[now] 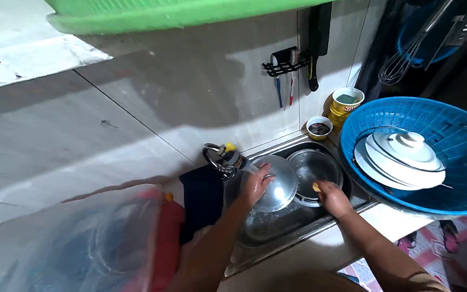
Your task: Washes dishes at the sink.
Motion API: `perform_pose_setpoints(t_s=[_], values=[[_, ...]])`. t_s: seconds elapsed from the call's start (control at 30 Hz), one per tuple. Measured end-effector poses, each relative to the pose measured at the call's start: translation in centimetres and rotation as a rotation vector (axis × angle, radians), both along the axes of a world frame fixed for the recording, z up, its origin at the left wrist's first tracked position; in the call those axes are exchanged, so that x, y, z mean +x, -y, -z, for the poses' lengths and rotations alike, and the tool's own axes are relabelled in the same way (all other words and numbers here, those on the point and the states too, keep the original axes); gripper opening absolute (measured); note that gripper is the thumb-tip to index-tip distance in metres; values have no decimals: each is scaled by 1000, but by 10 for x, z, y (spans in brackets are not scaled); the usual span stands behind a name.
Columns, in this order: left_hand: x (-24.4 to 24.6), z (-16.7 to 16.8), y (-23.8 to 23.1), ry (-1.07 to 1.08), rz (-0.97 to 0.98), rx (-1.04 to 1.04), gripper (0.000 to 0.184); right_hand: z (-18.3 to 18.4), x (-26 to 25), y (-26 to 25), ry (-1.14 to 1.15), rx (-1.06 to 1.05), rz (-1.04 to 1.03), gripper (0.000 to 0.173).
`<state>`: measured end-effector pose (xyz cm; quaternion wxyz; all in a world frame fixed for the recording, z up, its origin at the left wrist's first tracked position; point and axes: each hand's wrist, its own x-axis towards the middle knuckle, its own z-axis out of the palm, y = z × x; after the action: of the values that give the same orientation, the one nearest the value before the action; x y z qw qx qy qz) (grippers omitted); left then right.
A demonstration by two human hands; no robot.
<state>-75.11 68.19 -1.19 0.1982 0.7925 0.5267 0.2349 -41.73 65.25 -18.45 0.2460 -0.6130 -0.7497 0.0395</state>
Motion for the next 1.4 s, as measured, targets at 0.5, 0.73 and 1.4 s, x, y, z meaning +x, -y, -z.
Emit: perform_pose_setpoints(t_s=[0.5,0.73,1.4], values=[[64,-67,10,412,-107,-295,37,-28,-18,11,-33,-61,-28,44],[192,-153,-23,506,50,-366,24,-41,-29,17,-98,-98,-69,43],[397,-113,-93,-107,249,-150,41,-79,-31,29,-199,-148,-209,34]])
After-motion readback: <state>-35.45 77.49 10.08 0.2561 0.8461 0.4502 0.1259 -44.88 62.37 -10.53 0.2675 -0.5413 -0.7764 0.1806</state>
